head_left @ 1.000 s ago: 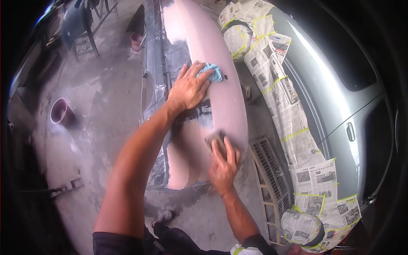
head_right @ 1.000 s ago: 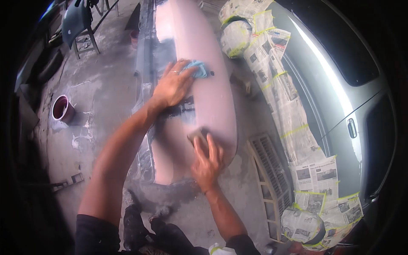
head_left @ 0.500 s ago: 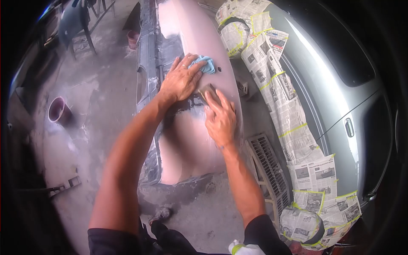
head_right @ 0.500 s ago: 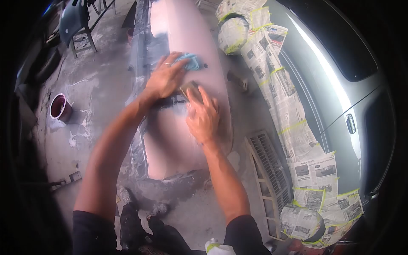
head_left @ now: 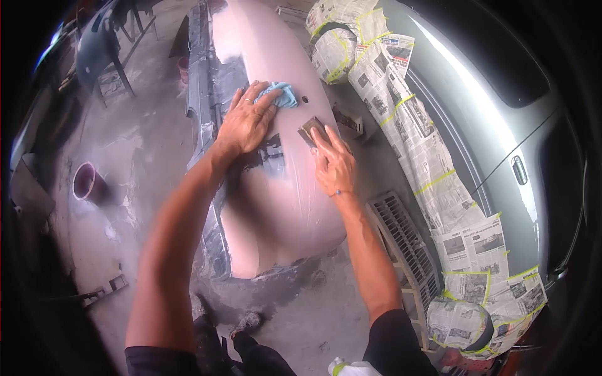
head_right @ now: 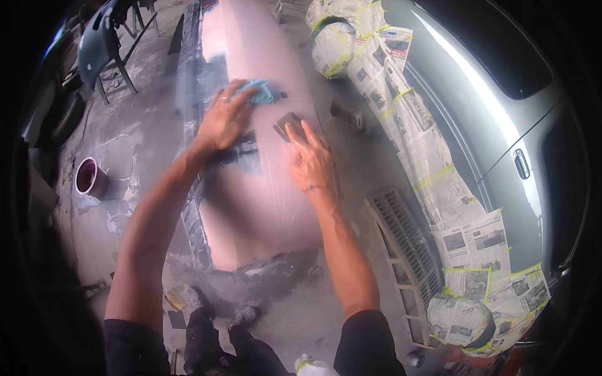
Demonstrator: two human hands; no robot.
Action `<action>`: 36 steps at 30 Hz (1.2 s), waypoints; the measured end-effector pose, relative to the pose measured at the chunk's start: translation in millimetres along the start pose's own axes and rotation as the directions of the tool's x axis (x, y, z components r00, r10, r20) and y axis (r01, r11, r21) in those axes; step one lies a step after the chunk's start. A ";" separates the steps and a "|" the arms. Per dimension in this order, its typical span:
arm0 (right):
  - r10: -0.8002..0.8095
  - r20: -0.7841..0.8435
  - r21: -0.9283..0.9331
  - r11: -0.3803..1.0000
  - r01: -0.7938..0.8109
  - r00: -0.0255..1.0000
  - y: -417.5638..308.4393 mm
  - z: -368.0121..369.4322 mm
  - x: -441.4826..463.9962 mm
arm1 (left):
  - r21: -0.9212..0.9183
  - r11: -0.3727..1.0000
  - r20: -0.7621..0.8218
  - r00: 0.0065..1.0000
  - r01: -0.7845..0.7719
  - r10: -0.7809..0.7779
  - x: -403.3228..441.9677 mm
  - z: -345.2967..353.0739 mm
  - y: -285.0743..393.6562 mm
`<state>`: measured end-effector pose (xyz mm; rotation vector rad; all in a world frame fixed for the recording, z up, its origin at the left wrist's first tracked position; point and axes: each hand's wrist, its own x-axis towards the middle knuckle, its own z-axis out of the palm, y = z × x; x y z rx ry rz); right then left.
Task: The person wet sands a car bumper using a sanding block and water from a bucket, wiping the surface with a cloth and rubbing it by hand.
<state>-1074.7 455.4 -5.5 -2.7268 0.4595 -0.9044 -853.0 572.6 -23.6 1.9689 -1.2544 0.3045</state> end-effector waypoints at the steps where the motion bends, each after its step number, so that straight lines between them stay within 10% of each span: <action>1: -0.031 -0.013 -0.029 0.999 0.031 0.999 -3.7 -4.3 -27.7 | 0.001 1.000 0.007 1.000 -0.014 0.014 -1.1 -0.3 -1.1; 7: -0.059 -0.169 -0.072 0.996 0.047 0.984 -14.9 0.7 -191.3 | 0.013 0.999 0.028 0.999 0.033 -0.034 0.3 -5.2 7.2; 14: 0.247 -0.019 0.061 0.967 -0.246 0.969 17.9 -10.0 -33.1 | -0.025 0.999 0.035 0.999 0.024 -0.023 -1.5 -4.6 4.1; 18: -0.043 -0.165 0.013 0.999 0.046 0.985 -36.4 1.9 -187.7 | -0.014 1.000 0.024 0.999 0.027 -0.027 -0.6 -1.5 2.8; 26: 0.008 -0.065 0.093 0.996 -0.002 0.998 16.0 31.0 45.6 | -0.023 1.000 0.029 1.000 0.001 -0.001 0.7 -3.3 2.9; 31: -0.209 -0.087 -0.045 0.978 0.206 0.974 -18.7 -5.5 -172.0 | -0.013 0.997 -0.059 0.995 0.077 -0.077 -1.3 8.0 -4.7; 36: -0.129 0.036 0.127 0.984 0.124 0.991 -20.5 26.8 26.1 | 0.032 0.951 -0.152 0.942 0.308 -0.300 1.2 14.7 -8.8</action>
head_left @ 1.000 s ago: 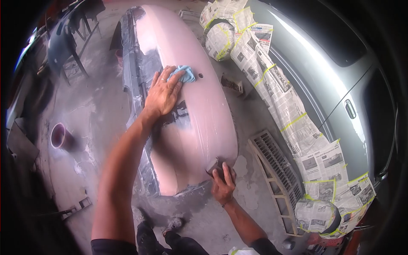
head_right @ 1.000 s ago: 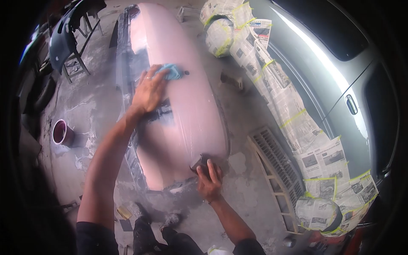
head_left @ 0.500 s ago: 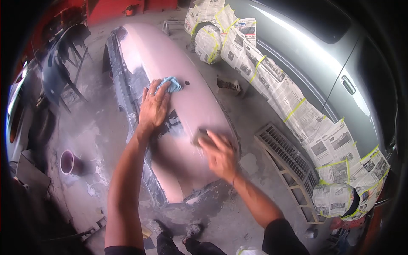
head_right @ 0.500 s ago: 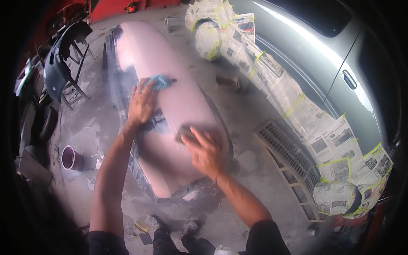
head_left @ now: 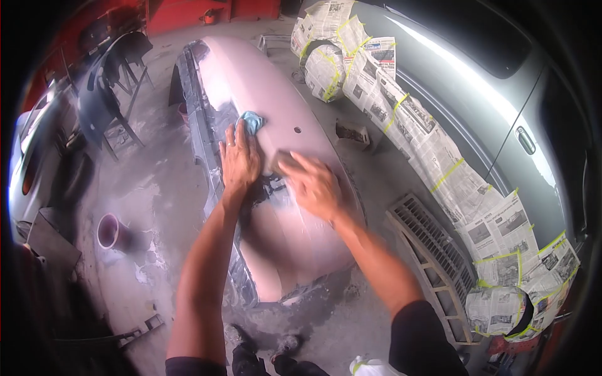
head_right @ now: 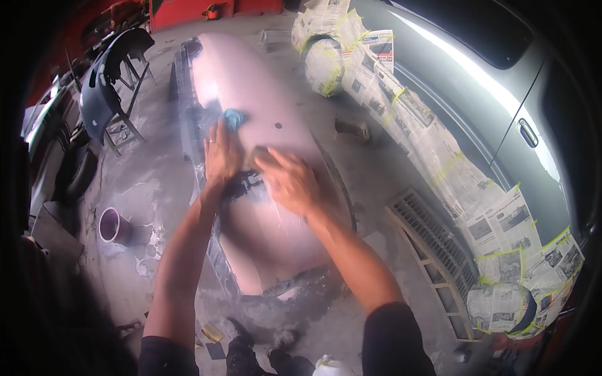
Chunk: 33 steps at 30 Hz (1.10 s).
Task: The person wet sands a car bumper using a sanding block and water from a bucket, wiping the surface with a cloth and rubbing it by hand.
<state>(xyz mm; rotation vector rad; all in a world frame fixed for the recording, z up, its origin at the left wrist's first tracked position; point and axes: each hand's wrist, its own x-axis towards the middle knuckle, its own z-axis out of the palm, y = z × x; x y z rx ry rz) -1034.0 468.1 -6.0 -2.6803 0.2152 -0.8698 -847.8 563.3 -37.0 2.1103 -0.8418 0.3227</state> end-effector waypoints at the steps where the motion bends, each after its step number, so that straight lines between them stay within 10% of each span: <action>1: 0.015 -0.022 -0.057 0.998 -0.016 1.000 3.1 14.5 37.0 | -0.044 0.999 0.008 1.000 0.022 -0.022 5.5 -2.9 2.1; 9: -0.108 -0.058 -0.222 0.971 0.092 0.992 -47.7 -34.8 -177.5 | -0.051 0.998 -0.016 0.999 -0.036 0.035 12.2 6.8 -8.2; 13: 0.012 -0.003 0.008 1.000 -0.012 1.000 24.1 -20.0 -16.6 | -0.056 0.998 -0.023 1.000 -0.021 0.020 3.2 -0.4 -3.6; 16: 0.058 -0.146 -0.202 0.975 -0.087 0.988 60.2 10.1 67.1 | -0.065 0.998 -0.016 1.000 -0.021 0.020 5.8 -0.8 -2.5; 22: 0.068 -0.202 -0.210 0.971 -0.111 0.977 -55.7 -9.9 -193.0 | -0.110 0.993 -0.027 0.999 -0.047 0.044 3.8 -1.4 -3.0; 24: -0.043 -0.145 -0.248 0.969 0.006 0.988 -36.3 -22.8 -161.1 | -0.066 0.996 -0.031 0.998 -0.061 0.059 4.2 1.1 -5.7; 29: 0.364 -0.081 -0.064 0.927 -0.369 0.928 61.3 -22.1 22.2 | -0.087 0.995 -0.022 0.998 -0.056 0.054 5.9 -1.5 -5.0; 33: 0.225 -0.180 -0.111 0.963 -0.247 0.958 18.5 -35.4 -143.1 | -0.063 0.995 -0.045 0.996 -0.074 0.071 4.0 -1.3 -6.3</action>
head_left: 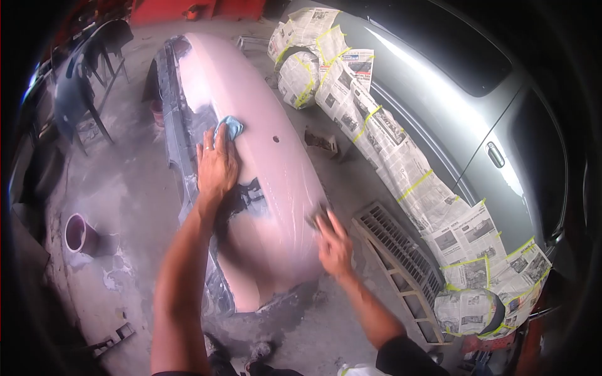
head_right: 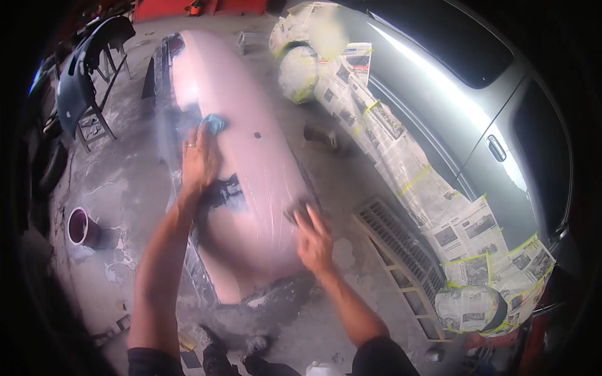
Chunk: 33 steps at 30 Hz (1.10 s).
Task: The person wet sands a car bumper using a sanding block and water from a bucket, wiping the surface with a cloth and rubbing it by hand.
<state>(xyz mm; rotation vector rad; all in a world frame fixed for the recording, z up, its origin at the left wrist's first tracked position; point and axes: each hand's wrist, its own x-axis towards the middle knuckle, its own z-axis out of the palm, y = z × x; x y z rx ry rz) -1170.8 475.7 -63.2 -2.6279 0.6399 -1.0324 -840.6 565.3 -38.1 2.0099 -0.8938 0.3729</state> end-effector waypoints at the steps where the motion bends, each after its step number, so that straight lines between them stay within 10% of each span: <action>1: 0.055 -0.073 -0.013 0.998 -0.056 0.996 7.5 -3.3 -57.0 | -0.010 1.000 -0.013 1.000 -0.004 0.004 6.4 0.7 1.0; 9: 0.148 0.163 0.129 0.977 -0.170 0.975 24.6 36.6 151.3 | 0.027 1.000 0.011 1.000 0.001 -0.002 4.0 5.2 -3.1; 16: -0.105 0.040 -0.045 0.993 0.107 0.994 -8.5 -10.1 -54.0 | 0.007 0.996 0.029 0.995 0.092 -0.092 1.9 -2.3 8.6; 23: -0.239 0.120 -0.017 0.970 0.242 0.964 -39.4 92.9 218.4 | -0.009 0.997 0.031 0.997 0.070 -0.070 3.5 -6.3 6.6; 29: -0.346 0.094 -0.026 0.936 0.350 0.933 -3.6 -6.5 -51.5 | -0.037 0.995 0.028 0.996 0.088 -0.087 2.1 -1.1 5.7; 33: -0.365 0.164 0.021 0.930 0.367 0.917 -23.8 16.7 78.1 | -0.006 0.995 0.034 0.995 0.095 -0.095 2.5 -0.6 7.4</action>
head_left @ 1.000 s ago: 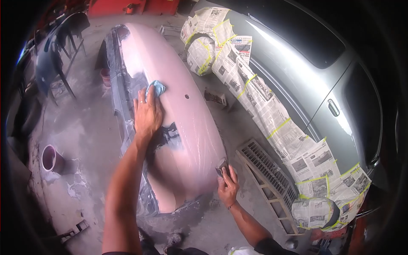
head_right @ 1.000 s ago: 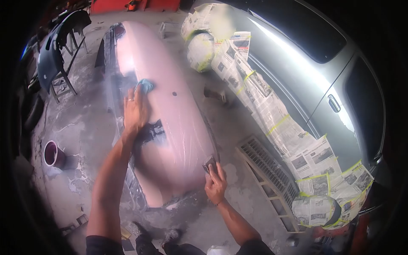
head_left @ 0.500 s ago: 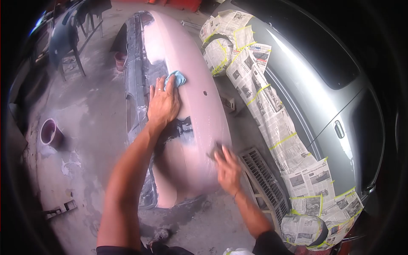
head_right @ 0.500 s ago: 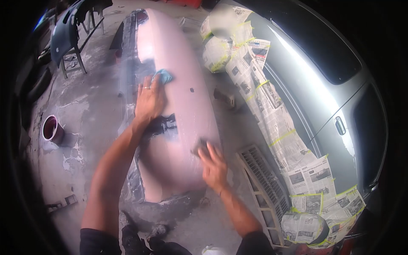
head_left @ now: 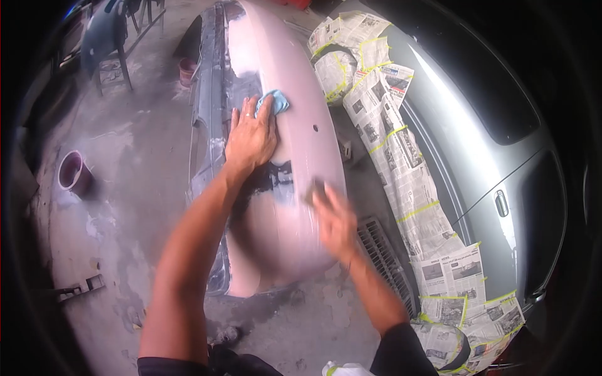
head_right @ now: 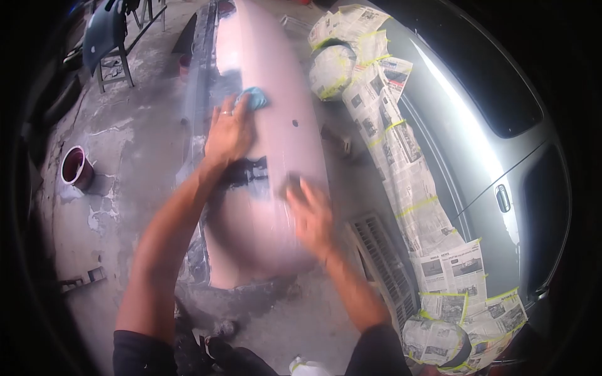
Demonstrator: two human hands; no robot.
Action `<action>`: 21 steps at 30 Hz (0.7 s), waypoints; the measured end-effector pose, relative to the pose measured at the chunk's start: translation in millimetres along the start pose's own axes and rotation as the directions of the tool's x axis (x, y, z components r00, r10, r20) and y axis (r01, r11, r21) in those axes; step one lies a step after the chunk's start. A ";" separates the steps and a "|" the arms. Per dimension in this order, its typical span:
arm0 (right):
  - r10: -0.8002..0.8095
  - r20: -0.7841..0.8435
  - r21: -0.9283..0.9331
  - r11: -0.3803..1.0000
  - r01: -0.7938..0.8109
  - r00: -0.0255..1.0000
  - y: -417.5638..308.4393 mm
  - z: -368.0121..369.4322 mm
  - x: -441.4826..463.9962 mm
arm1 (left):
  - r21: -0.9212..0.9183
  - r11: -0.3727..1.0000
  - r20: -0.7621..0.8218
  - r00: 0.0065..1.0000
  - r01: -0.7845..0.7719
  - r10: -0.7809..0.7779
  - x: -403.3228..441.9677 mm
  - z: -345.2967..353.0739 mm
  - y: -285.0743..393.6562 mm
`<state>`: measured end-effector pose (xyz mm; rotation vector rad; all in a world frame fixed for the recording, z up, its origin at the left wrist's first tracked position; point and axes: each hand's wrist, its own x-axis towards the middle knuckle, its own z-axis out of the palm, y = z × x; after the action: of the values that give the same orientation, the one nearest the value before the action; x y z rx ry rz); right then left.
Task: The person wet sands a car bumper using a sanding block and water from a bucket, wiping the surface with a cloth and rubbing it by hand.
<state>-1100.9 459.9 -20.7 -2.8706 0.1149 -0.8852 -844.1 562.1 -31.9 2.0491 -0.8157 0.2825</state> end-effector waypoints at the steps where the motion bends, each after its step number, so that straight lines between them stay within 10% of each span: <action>1: 0.198 0.084 0.139 0.968 -0.208 0.977 17.2 10.3 55.0 | -0.013 1.000 0.005 1.000 -0.009 0.009 -3.4 0.8 -0.9; 5: 0.089 -0.057 -0.126 0.987 -0.096 0.994 37.8 39.4 111.8 | 0.000 0.999 0.000 0.999 -0.032 0.032 1.7 -3.7 -4.5; 7: 0.173 0.093 0.055 0.982 -0.178 0.981 -14.8 -0.4 18.5 | -0.016 0.999 0.003 0.999 -0.038 0.038 -0.9 -1.6 -2.8; 11: 0.179 -0.202 -0.067 0.978 -0.196 0.963 -68.3 21.6 -155.5 | -0.007 1.000 -0.001 1.000 0.001 -0.001 0.3 -0.4 0.7; 16: 0.226 -0.017 -0.030 0.974 -0.226 0.974 -10.2 31.0 95.4 | -0.034 0.999 -0.040 0.999 -0.028 0.026 1.3 1.1 -4.1; 21: 0.193 -0.048 -0.102 0.975 -0.197 0.980 -46.8 14.2 -22.2 | -0.032 0.999 -0.014 0.999 -0.031 0.030 3.8 -2.6 -4.6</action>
<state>-1109.7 510.2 -37.5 -2.8752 0.4530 -0.9209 -838.0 564.3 -31.5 2.0044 -0.8383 0.2985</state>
